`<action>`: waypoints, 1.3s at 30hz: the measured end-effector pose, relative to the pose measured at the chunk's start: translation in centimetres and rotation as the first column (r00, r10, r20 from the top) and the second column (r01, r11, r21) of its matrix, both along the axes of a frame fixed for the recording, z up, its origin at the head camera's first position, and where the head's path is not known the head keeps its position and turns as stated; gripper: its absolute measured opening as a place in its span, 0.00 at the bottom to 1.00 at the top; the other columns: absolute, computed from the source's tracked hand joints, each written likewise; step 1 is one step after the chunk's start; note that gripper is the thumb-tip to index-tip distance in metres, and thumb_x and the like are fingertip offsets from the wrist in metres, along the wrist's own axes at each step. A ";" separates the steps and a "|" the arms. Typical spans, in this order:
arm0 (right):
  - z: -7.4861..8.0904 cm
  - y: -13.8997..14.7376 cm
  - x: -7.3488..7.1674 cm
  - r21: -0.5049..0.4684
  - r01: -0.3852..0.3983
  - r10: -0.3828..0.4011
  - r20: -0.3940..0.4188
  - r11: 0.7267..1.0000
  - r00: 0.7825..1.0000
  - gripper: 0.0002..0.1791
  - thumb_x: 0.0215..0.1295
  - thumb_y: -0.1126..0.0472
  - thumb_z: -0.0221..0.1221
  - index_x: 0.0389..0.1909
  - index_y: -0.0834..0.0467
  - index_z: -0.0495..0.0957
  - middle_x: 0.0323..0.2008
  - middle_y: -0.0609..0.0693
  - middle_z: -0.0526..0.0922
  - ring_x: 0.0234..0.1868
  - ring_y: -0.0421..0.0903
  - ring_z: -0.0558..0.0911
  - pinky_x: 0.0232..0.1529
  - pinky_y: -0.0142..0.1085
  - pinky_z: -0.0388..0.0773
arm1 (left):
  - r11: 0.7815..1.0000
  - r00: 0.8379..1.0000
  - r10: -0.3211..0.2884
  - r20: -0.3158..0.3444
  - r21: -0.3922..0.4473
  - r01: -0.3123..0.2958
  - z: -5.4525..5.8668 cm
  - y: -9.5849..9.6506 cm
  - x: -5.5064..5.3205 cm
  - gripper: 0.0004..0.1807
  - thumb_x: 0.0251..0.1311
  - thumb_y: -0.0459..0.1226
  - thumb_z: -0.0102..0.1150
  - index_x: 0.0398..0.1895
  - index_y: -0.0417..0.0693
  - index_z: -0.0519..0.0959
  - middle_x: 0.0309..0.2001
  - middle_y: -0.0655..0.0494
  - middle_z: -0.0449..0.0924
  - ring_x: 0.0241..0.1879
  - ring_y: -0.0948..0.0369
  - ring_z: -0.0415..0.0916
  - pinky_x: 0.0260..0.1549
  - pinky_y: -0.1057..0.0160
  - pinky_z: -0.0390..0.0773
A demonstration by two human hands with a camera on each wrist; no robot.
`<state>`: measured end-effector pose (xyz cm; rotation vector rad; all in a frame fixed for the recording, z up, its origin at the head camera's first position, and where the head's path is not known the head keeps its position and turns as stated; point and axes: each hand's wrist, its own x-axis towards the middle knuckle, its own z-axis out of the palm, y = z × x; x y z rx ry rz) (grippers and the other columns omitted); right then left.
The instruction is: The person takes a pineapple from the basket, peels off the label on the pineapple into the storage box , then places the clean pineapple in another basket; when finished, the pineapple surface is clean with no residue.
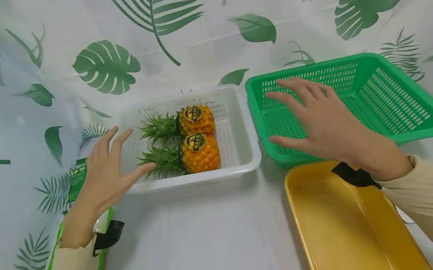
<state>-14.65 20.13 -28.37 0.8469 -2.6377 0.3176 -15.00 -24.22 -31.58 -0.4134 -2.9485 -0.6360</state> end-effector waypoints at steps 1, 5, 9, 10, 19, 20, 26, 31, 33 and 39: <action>0.0 -0.6 0.1 -0.007 -0.026 0.026 -0.010 1.000 1.000 0.46 0.61 0.45 0.72 0.76 0.57 0.66 0.76 0.64 0.62 0.72 0.70 0.64 0.63 0.72 0.62 | 1.000 1.000 0.003 0.008 0.013 -0.003 -0.1 -0.3 0.2 0.53 0.64 0.63 0.65 0.85 0.52 0.54 0.83 0.39 0.42 0.79 0.31 0.42 0.65 0.20 0.47; 0.0 -3.0 0.0 -0.018 -0.113 0.113 0.005 0.993 0.994 0.43 0.62 0.46 0.72 0.73 0.61 0.68 0.73 0.65 0.65 0.69 0.68 0.68 0.57 0.67 0.69 | 0.996 0.999 0.034 0.043 0.078 -0.037 -1.0 -1.8 1.0 0.56 0.61 0.60 0.70 0.85 0.48 0.53 0.83 0.38 0.41 0.79 0.31 0.40 0.64 0.19 0.47; 0.2 -5.3 -0.7 -0.029 -0.166 0.168 0.114 0.986 0.979 0.42 0.66 0.45 0.71 0.74 0.60 0.67 0.72 0.64 0.67 0.70 0.64 0.67 0.63 0.65 0.69 | 0.982 0.996 0.067 0.055 0.171 -0.076 -2.2 -3.1 2.1 0.57 0.60 0.56 0.74 0.84 0.45 0.52 0.83 0.37 0.39 0.79 0.32 0.38 0.62 0.18 0.49; 0.3 -5.9 -0.9 -0.034 -0.177 0.180 0.142 0.984 0.973 0.42 0.66 0.45 0.70 0.74 0.61 0.67 0.72 0.63 0.67 0.70 0.63 0.68 0.65 0.64 0.69 | 0.977 0.996 0.075 0.057 0.195 -0.085 -2.5 -3.4 2.3 0.57 0.60 0.55 0.74 0.84 0.45 0.53 0.83 0.38 0.38 0.79 0.33 0.37 0.62 0.18 0.50; 0.9 -9.2 -3.5 -0.073 -0.217 0.228 0.395 0.974 0.890 0.46 0.64 0.47 0.74 0.76 0.61 0.64 0.69 0.60 0.68 0.64 0.57 0.73 0.62 0.52 0.76 | 0.920 0.992 0.125 0.027 0.371 -0.126 -4.9 -4.1 3.3 0.54 0.60 0.42 0.77 0.83 0.43 0.53 0.80 0.34 0.44 0.74 0.34 0.49 0.63 0.29 0.64; 1.0 -9.4 -3.8 -0.080 -0.217 0.230 0.425 0.973 0.876 0.46 0.63 0.47 0.74 0.76 0.60 0.64 0.70 0.60 0.68 0.64 0.57 0.73 0.63 0.52 0.76 | 0.913 0.991 0.132 0.025 0.386 -0.131 -5.2 -4.1 3.3 0.55 0.59 0.41 0.77 0.83 0.43 0.53 0.79 0.33 0.46 0.73 0.34 0.51 0.62 0.31 0.66; 1.2 -10.6 -5.3 -0.094 -0.231 0.245 0.528 0.968 0.813 0.48 0.62 0.51 0.75 0.77 0.61 0.62 0.72 0.63 0.66 0.67 0.58 0.70 0.68 0.53 0.72 | 0.872 0.986 0.159 0.055 0.461 -0.166 -5.8 -3.5 3.5 0.57 0.61 0.39 0.76 0.85 0.45 0.46 0.77 0.34 0.49 0.71 0.36 0.56 0.54 0.59 0.70; 1.0 -11.1 -6.2 -0.066 -0.231 0.226 0.575 0.971 0.786 0.50 0.62 0.53 0.76 0.79 0.63 0.59 0.74 0.63 0.63 0.71 0.60 0.68 0.70 0.54 0.70 | 0.830 0.987 0.139 0.086 0.533 -0.163 -6.5 -3.1 3.4 0.57 0.63 0.34 0.72 0.85 0.43 0.42 0.77 0.35 0.50 0.66 0.43 0.63 0.46 0.77 0.68; 0.8 -11.3 -6.5 -0.055 -0.224 0.212 0.593 0.973 0.777 0.51 0.62 0.53 0.76 0.79 0.63 0.57 0.75 0.63 0.62 0.72 0.59 0.67 0.71 0.53 0.69 | 0.822 0.985 0.143 0.099 0.542 -0.174 -6.7 -2.9 3.2 0.56 0.64 0.34 0.72 0.85 0.43 0.42 0.76 0.35 0.52 0.64 0.45 0.65 0.47 0.74 0.69; 0.4 -11.8 -7.5 -0.039 -0.218 0.191 0.648 0.975 0.738 0.54 0.62 0.53 0.76 0.81 0.63 0.55 0.76 0.62 0.60 0.75 0.59 0.64 0.74 0.52 0.65 | 0.785 0.982 0.124 0.145 0.591 -0.187 -6.8 -2.8 2.7 0.56 0.66 0.33 0.69 0.85 0.44 0.39 0.75 0.33 0.58 0.65 0.43 0.66 0.50 0.63 0.68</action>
